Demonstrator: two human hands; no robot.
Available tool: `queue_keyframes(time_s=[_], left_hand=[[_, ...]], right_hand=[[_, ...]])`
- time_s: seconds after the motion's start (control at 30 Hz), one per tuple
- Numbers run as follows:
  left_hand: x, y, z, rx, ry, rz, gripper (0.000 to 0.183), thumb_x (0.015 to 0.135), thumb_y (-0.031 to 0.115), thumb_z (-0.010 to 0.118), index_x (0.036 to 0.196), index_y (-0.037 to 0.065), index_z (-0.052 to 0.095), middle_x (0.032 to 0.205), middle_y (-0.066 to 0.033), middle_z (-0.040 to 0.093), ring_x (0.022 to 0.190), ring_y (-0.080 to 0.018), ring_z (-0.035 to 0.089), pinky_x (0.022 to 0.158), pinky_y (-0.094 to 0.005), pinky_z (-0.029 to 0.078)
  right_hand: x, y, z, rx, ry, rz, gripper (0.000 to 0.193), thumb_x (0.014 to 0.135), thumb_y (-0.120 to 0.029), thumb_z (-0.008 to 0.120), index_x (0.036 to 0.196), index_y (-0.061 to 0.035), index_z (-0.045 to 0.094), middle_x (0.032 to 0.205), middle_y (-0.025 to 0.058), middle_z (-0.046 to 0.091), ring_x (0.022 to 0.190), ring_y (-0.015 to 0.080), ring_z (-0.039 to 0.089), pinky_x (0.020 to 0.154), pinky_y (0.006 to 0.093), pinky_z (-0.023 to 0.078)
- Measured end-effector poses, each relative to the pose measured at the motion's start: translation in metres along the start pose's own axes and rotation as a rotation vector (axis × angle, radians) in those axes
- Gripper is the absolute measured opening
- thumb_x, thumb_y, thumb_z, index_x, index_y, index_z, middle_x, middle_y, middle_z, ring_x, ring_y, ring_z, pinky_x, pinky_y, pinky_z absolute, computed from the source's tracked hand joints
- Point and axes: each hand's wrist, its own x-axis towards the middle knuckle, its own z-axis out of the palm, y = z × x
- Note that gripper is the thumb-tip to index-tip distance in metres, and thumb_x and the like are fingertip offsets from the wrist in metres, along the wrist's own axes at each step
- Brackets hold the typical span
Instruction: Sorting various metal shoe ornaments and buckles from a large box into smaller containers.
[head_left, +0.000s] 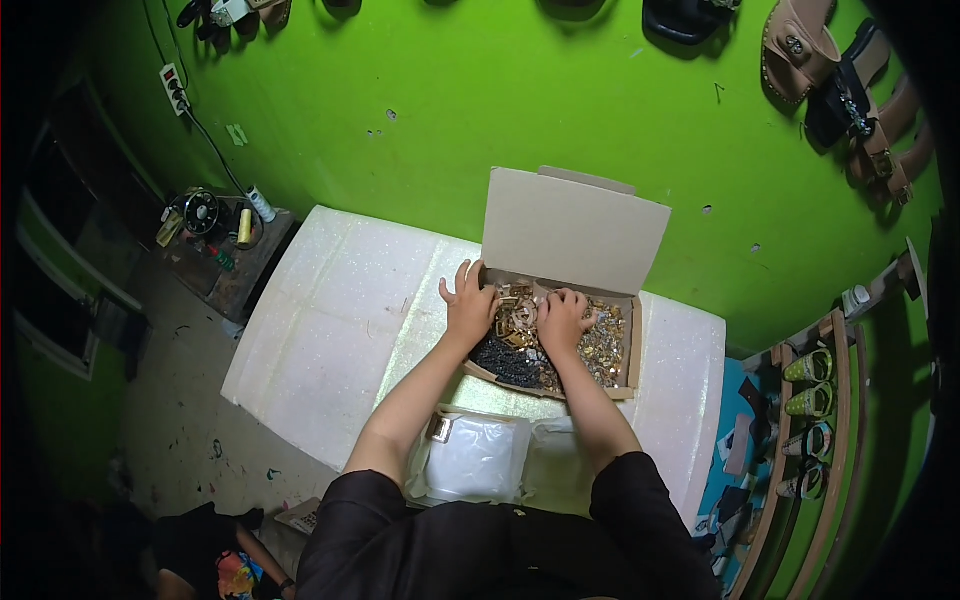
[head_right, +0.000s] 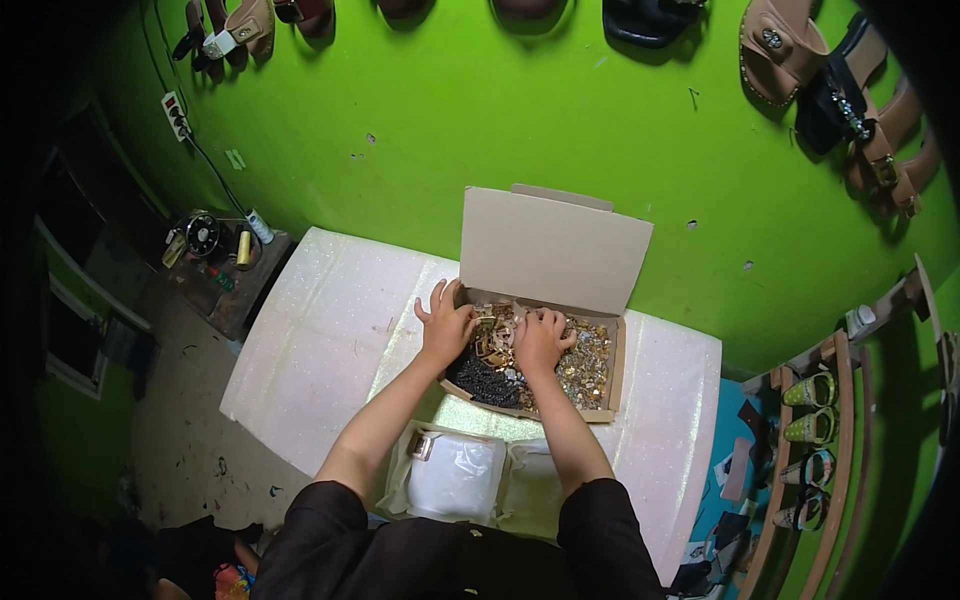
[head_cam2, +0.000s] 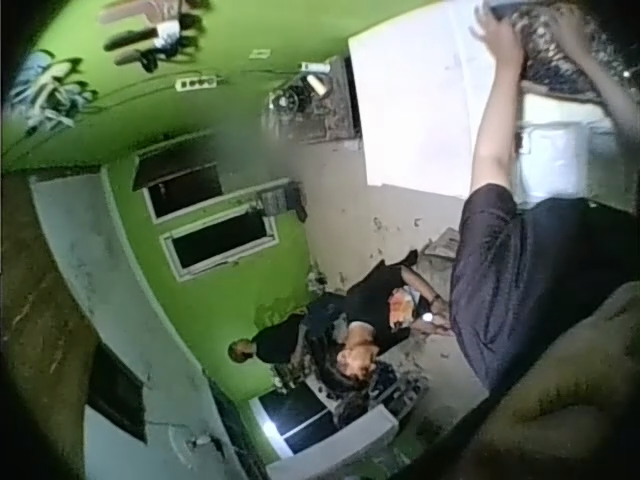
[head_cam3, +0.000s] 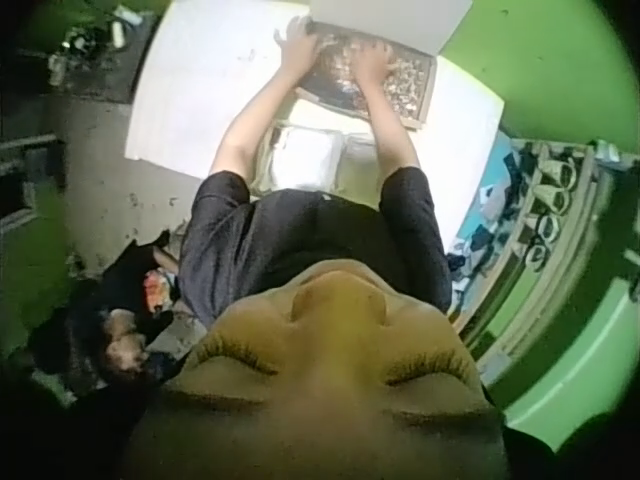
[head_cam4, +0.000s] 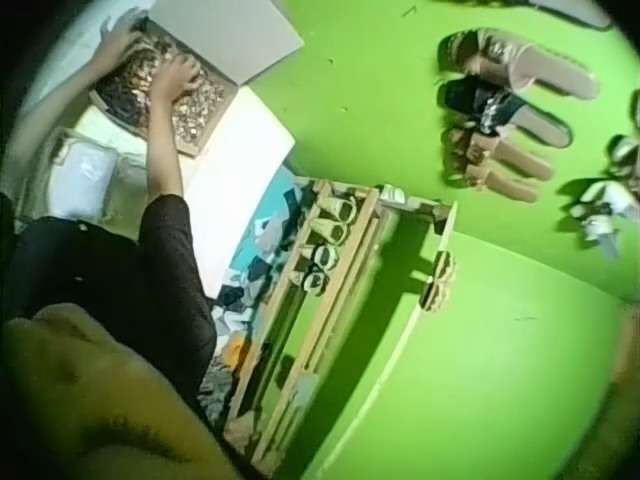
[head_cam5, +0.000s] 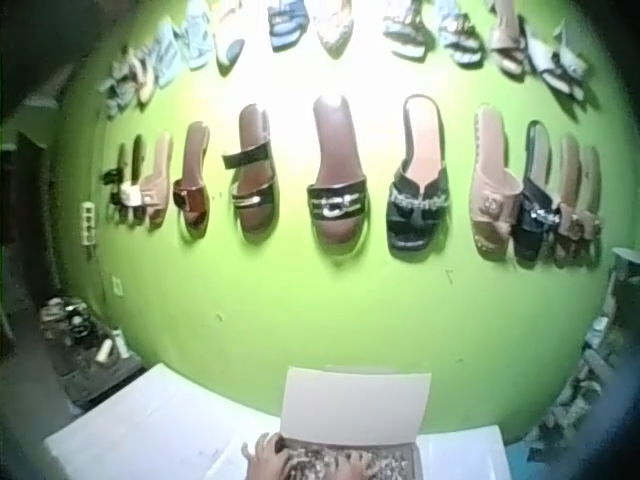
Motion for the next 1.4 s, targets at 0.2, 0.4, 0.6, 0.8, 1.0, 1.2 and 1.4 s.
queue_keyframes(time_s=[0.2, 0.4, 0.6, 0.8, 1.0, 1.2, 1.4], left_hand=[[0.004, 0.0, -0.027, -0.042, 0.064, 0.23, 0.011, 0.079, 0.021, 0.065, 0.088, 0.016, 0.064, 0.132, -0.0076, 0.042, 0.128, -0.0317, 0.03, 0.093, -0.0662, 0.015], [-0.021, 0.007, -0.055, 0.121, 0.6, 0.619, 0.017, 0.071, 0.022, 0.069, 0.084, 0.034, 0.067, 0.116, 0.0048, 0.054, 0.119, -0.0184, 0.04, 0.103, -0.0439, 0.007], [-0.065, 0.038, -0.085, 0.126, 0.95, 0.683, 0.015, 0.069, 0.036, 0.07, 0.084, 0.039, 0.068, 0.104, 0.0102, 0.049, 0.111, -0.0119, 0.038, 0.108, -0.0441, 0.002], [-0.127, 0.046, -0.095, 0.033, 0.725, 0.662, 0.017, 0.07, 0.031, 0.071, 0.085, 0.039, 0.068, 0.104, 0.0085, 0.05, 0.112, -0.0126, 0.039, 0.106, -0.0425, 0.005], [-0.18, 0.05, -0.108, -0.396, 0.282, 0.236, 0.066, 0.06, 0.048, 0.078, 0.113, 0.016, 0.057, 0.114, -0.0046, 0.052, 0.116, -0.0244, 0.042, 0.095, -0.0462, 0.018], [-0.222, 0.048, -0.108, -0.29, 0.04, 0.048, 0.073, 0.064, 0.046, 0.075, 0.123, 0.011, 0.051, 0.111, -0.0049, 0.057, 0.107, -0.0213, 0.051, 0.095, -0.0489, 0.016], [-0.243, 0.046, -0.111, -0.26, 0.086, -0.067, 0.054, 0.064, 0.042, 0.075, 0.109, 0.014, 0.063, 0.112, -0.0055, 0.054, 0.114, -0.0248, 0.044, 0.096, -0.0524, 0.015]], right_hand=[[-0.008, 0.004, -0.044, 0.229, -0.095, 0.295, 0.02, 0.083, -0.024, 0.055, 0.085, -0.0074, 0.066, 0.11, 0.0064, 0.055, 0.117, 0.0272, 0.038, 0.094, 0.0613, 0.016], [-0.05, 0.003, -0.087, 0.949, -0.103, 0.421, 0.017, 0.086, -0.023, 0.058, 0.084, -0.0064, 0.063, 0.106, 0.0065, 0.058, 0.111, 0.0224, 0.043, 0.098, 0.0437, 0.024], [-0.11, -0.023, -0.123, 1.846, -0.29, 0.491, 0.016, 0.091, -0.021, 0.057, 0.096, -0.0065, 0.059, 0.101, 0.0042, 0.061, 0.096, 0.0158, 0.055, 0.09, 0.029, 0.041], [-0.144, -0.038, -0.136, 1.652, -0.26, 0.427, 0.011, 0.091, -0.018, 0.057, 0.087, -0.0076, 0.061, 0.08, -0.0032, 0.059, 0.074, 0.0059, 0.052, 0.07, 0.0208, 0.039], [-0.176, -0.045, -0.13, 1.548, -0.363, 0.313, 0.017, 0.091, -0.017, 0.056, 0.079, -0.0068, 0.057, 0.078, -0.0028, 0.058, 0.075, 0.0039, 0.05, 0.071, 0.0201, 0.039], [-0.199, -0.05, -0.111, 1.374, -0.457, 0.231, 0.02, 0.091, -0.02, 0.056, 0.078, -0.0059, 0.054, 0.077, -0.0033, 0.055, 0.075, 0.0041, 0.047, 0.069, 0.0202, 0.037], [-0.208, -0.053, -0.103, 1.184, -0.515, 0.121, 0.025, 0.091, -0.024, 0.055, 0.077, -0.0039, 0.052, 0.075, -0.0008, 0.054, 0.077, 0.0077, 0.047, 0.073, 0.0239, 0.039]])
